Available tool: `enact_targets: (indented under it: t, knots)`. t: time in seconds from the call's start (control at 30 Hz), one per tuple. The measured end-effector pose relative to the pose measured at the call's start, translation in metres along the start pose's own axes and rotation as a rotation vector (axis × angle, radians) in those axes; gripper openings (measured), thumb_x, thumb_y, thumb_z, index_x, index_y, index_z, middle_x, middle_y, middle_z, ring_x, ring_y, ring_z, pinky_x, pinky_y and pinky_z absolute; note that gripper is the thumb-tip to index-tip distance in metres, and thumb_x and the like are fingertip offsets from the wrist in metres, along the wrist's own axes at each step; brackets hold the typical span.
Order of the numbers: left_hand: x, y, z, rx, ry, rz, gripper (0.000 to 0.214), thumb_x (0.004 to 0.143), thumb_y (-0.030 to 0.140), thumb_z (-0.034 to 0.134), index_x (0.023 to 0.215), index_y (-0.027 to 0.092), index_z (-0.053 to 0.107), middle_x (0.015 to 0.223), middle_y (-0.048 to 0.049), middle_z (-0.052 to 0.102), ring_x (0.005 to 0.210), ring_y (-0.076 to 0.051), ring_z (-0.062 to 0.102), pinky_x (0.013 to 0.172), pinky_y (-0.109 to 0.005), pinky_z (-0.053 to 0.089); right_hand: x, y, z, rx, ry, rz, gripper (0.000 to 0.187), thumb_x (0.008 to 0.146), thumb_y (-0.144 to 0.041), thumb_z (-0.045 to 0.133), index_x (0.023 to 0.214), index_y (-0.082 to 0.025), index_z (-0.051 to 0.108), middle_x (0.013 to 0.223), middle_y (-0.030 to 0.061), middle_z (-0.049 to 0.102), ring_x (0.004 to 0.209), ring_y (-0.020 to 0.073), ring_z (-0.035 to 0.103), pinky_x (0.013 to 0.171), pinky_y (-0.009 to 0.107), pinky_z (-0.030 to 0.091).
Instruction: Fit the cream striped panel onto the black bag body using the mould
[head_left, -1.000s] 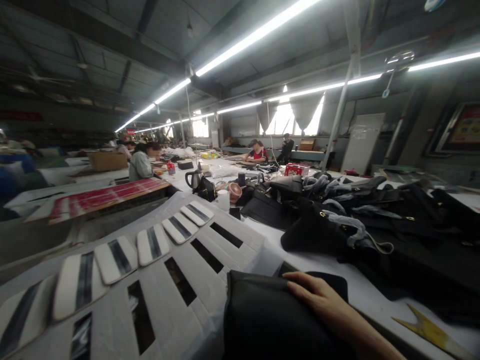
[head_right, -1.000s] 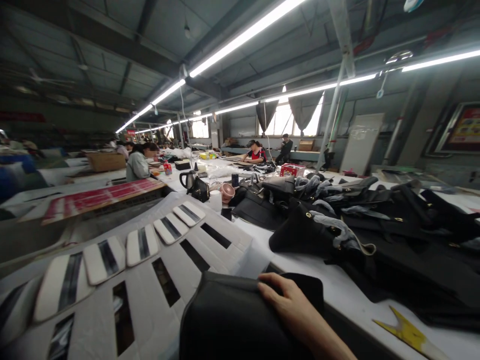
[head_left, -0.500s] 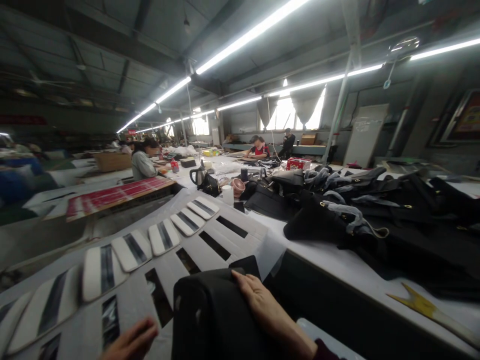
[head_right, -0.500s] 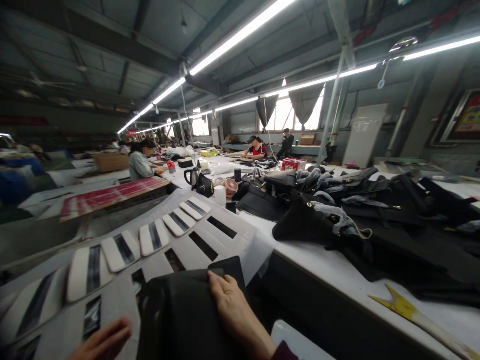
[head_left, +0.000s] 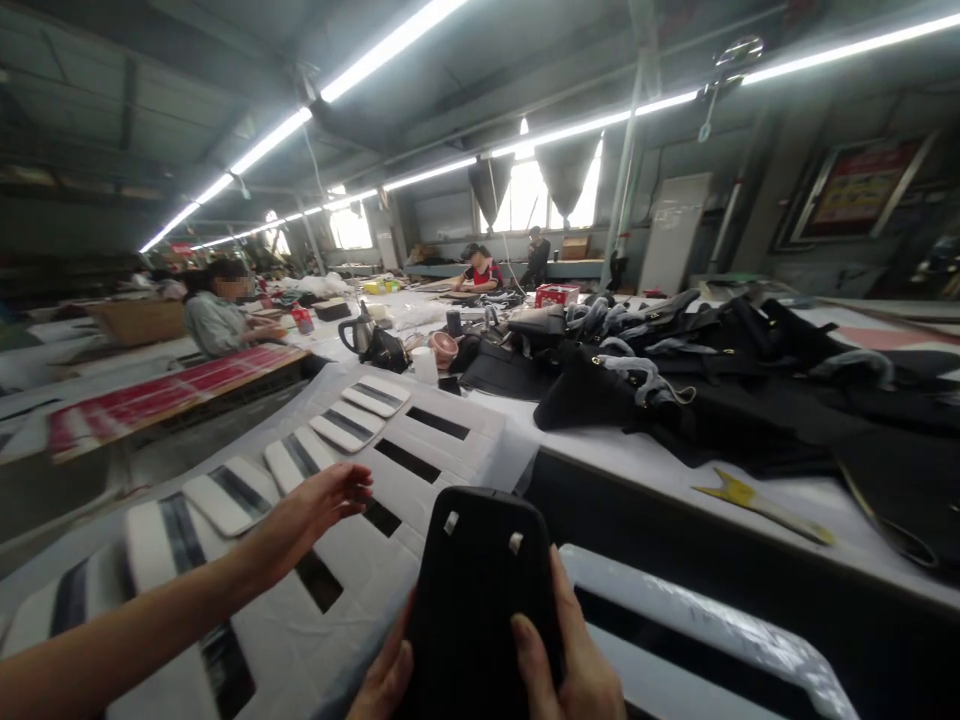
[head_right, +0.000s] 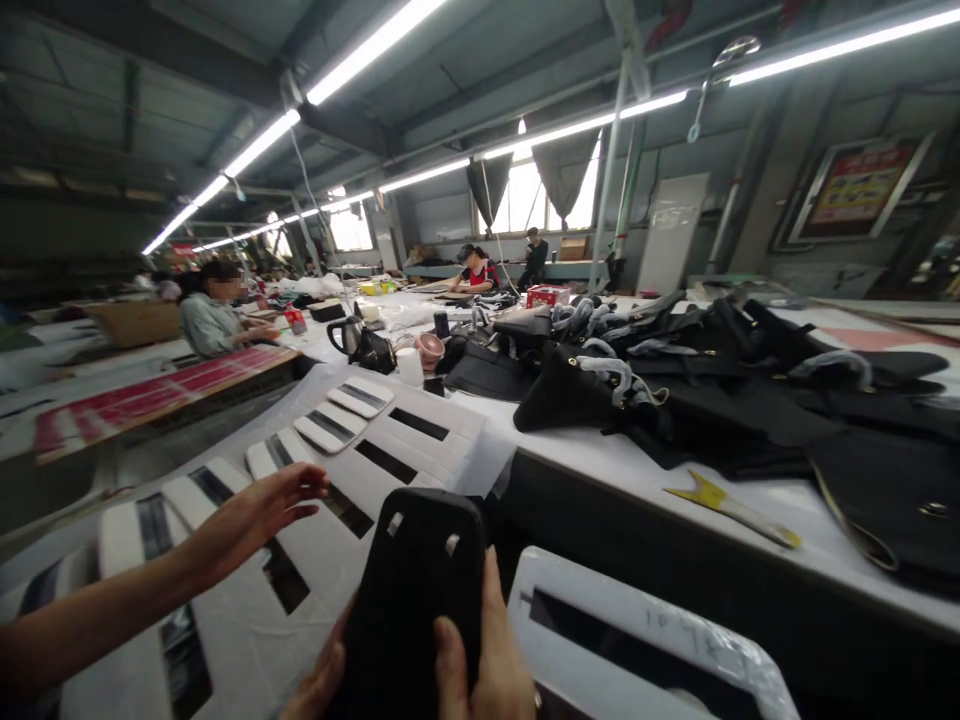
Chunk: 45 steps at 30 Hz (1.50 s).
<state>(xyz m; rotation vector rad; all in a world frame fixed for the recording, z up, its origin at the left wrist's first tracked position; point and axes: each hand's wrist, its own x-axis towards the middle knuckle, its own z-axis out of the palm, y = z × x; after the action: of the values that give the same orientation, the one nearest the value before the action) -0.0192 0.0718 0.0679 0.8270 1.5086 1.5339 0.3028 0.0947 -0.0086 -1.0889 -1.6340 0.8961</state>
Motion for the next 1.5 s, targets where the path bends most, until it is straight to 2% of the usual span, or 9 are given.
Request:
enact_targets:
  t: [0.2,0.33,0.43,0.53,1.07,1.2,1.27,1.37,1.5]
  knots:
    - [-0.035,-0.074,-0.009,0.004,0.140,-0.165,0.038,0.073,0.054,0.073,0.078,0.016,0.072,0.080,-0.0067,0.070,0.080,-0.026,0.065,0.066,-0.031,0.052,0.057,-0.032,-0.007,0.153,-0.134,-0.090,0.054,0.096,-0.044,0.045,0.142,-0.016,0.049,0.140,0.0091,0.055,0.131,0.0249,0.050,0.111,0.037,0.042]
    - [-0.066,-0.100,0.065,-0.015,0.394,-0.021,0.044,0.072,0.065,0.069,0.083,0.023,0.073,0.071,-0.0061,0.069,0.073,-0.029,0.067,0.056,-0.034,0.052,0.064,-0.038,-0.013,0.197,-0.112,-0.057,0.037,0.094,-0.044,0.049,0.118,-0.021,0.066,0.119,0.0088,0.065,0.107,0.0241,0.063,0.094,0.033,0.052]
    - [-0.083,-0.101,0.127,-0.072,0.388,0.076,0.050,0.072,0.061,0.072,0.107,0.024,0.071,0.092,-0.0046,0.072,0.091,-0.030,0.068,0.072,-0.035,0.056,0.058,-0.028,-0.013,0.159,-0.122,-0.012,0.035,0.093,-0.045,0.049,0.111,-0.023,0.069,0.106,0.0074,0.068,0.096,0.0237,0.065,0.084,0.031,0.053]
    - [-0.088,-0.095,0.150,-0.073,0.380,0.093,0.052,0.074,0.057,0.073,0.112,0.022,0.069,0.103,-0.0040,0.071,0.103,-0.028,0.064,0.086,-0.031,0.052,0.054,-0.020,-0.010,0.158,-0.134,0.023,0.037,0.092,-0.042,0.052,0.120,-0.024,0.067,0.110,0.0063,0.070,0.102,0.0250,0.065,0.090,0.033,0.051]
    - [-0.068,-0.074,0.154,0.186,0.310,0.310,0.032,0.086,0.050,0.062,0.086,0.021,0.075,0.083,-0.0069,0.066,0.084,-0.026,0.061,0.079,-0.033,0.048,0.080,0.010,-0.008,0.344,-0.160,0.323,0.053,0.076,-0.063,0.068,0.098,-0.015,0.069,0.082,0.0067,0.073,0.074,0.0236,0.067,0.063,0.028,0.051]
    - [-0.073,-0.050,0.111,0.078,0.297,0.221,0.026,0.077,0.051,0.071,0.070,0.026,0.073,0.068,-0.0069,0.063,0.076,-0.027,0.063,0.070,-0.034,0.050,0.088,0.016,-0.009,0.399,-0.173,0.405,0.058,0.067,-0.062,0.076,0.100,-0.015,0.068,0.079,0.0063,0.073,0.071,0.0241,0.068,0.061,0.028,0.054]
    - [-0.073,-0.046,0.071,0.026,0.028,0.043,0.023,0.075,0.049,0.073,0.072,0.026,0.074,0.069,-0.0072,0.064,0.076,-0.027,0.063,0.066,-0.034,0.050,0.089,0.013,-0.011,0.407,-0.183,0.421,0.059,0.064,-0.061,0.078,0.100,-0.015,0.068,0.079,0.0065,0.073,0.070,0.0246,0.069,0.059,0.027,0.054]
    - [-0.061,-0.046,0.030,0.019,-0.040,-0.001,0.025,0.077,0.049,0.072,0.086,0.025,0.076,0.083,-0.0075,0.068,0.080,-0.026,0.062,0.068,-0.033,0.051,0.088,0.012,-0.013,0.391,-0.159,0.430,0.059,0.062,-0.059,0.080,0.100,-0.014,0.069,0.077,0.0056,0.073,0.068,0.0241,0.069,0.057,0.026,0.055]
    - [-0.037,-0.042,0.042,0.049,-0.129,0.045,0.028,0.085,0.049,0.065,0.101,0.028,0.075,0.106,-0.0066,0.068,0.100,-0.026,0.060,0.083,-0.031,0.049,0.085,0.022,-0.015,0.343,-0.101,0.405,0.060,0.063,-0.058,0.080,0.104,-0.015,0.070,0.077,0.0049,0.073,0.068,0.0237,0.069,0.057,0.025,0.055]
